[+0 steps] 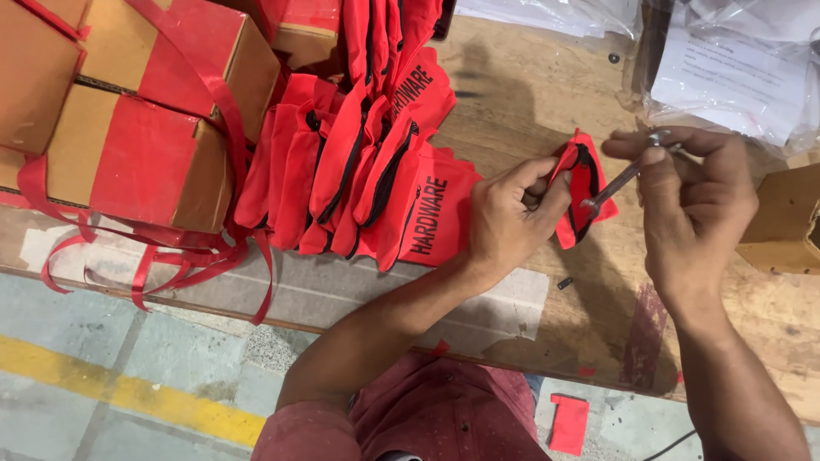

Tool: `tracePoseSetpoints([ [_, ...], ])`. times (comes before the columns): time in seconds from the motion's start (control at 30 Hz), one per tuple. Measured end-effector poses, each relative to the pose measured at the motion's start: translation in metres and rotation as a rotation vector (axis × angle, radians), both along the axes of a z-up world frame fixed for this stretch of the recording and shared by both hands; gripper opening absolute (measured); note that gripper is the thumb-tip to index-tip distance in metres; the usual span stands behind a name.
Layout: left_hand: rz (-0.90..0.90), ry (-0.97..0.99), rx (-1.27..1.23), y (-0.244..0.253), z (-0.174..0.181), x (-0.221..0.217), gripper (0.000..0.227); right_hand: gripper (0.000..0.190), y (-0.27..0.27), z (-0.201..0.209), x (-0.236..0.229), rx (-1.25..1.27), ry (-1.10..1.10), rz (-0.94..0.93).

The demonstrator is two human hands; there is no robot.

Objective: The person places metal wrenches into small red zippered pouches, one by one, and arranges the filled pouches on a wooden table next to several red-taped boxes.

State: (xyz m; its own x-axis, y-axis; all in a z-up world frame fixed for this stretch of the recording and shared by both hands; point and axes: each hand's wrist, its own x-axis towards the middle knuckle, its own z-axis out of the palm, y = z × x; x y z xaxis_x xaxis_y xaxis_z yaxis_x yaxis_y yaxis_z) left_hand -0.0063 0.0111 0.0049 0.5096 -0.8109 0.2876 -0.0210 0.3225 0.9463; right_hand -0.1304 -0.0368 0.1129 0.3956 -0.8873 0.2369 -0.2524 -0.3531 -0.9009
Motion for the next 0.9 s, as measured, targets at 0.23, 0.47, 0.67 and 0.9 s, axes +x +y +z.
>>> tracePoseSetpoints([
  [0.23, -0.022, 0.013, -0.021, 0.003, 0.007, 0.001, 0.017, 0.013, -0.002, -0.014, -0.004, -0.054, -0.027, 0.064],
  [0.47, -0.032, 0.042, -0.038, 0.002, 0.004, -0.001, 0.012, 0.009, -0.007, -0.009, -0.007, 0.067, -0.091, 0.050],
  [0.67, -0.027, 0.043, -0.043, 0.001, 0.003, -0.001, 0.012, 0.010, -0.021, -0.028, -0.032, 0.176, -0.194, 0.022],
  [0.9, -0.015, 0.024, -0.048, 0.001, 0.002, -0.001, 0.012, 0.006, -0.023, -0.019, -0.034, 0.136, -0.281, 0.019],
])
